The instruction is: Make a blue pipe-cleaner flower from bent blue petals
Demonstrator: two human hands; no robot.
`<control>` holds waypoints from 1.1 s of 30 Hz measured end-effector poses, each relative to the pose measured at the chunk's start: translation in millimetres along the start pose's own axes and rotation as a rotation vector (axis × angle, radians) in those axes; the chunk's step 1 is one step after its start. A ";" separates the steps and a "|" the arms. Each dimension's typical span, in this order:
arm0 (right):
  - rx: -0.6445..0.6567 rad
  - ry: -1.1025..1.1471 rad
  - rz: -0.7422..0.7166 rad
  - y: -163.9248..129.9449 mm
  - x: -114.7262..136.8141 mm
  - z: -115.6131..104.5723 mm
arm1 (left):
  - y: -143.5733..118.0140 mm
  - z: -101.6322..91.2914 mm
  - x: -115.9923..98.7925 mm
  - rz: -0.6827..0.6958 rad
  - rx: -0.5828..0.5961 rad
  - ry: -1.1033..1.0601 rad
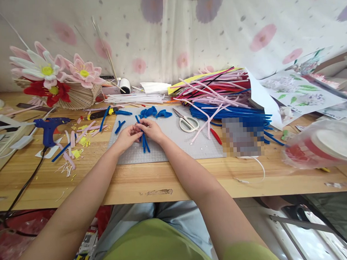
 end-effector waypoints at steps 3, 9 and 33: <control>-0.084 0.041 0.020 -1.8 0.1 -4.8 | 0.3 -9.4 -4.5 0.043 -0.090 -0.072; 0.024 0.160 0.157 -8.5 -8.6 9.4 | 0.3 -24.1 -2.9 0.029 -0.197 -0.182; 0.182 0.167 0.184 -12.5 0.3 20.0 | 1.6 -24.6 -1.2 0.045 -0.183 -0.124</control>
Point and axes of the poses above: each hand's wrist, its own y-axis towards the middle knuckle, its own z-axis out of the palm, x = y × z, the point moved 9 cm from there along y, towards the middle knuckle, and after that the axes turned 11 degrees about -z, right-handed, at the moved point
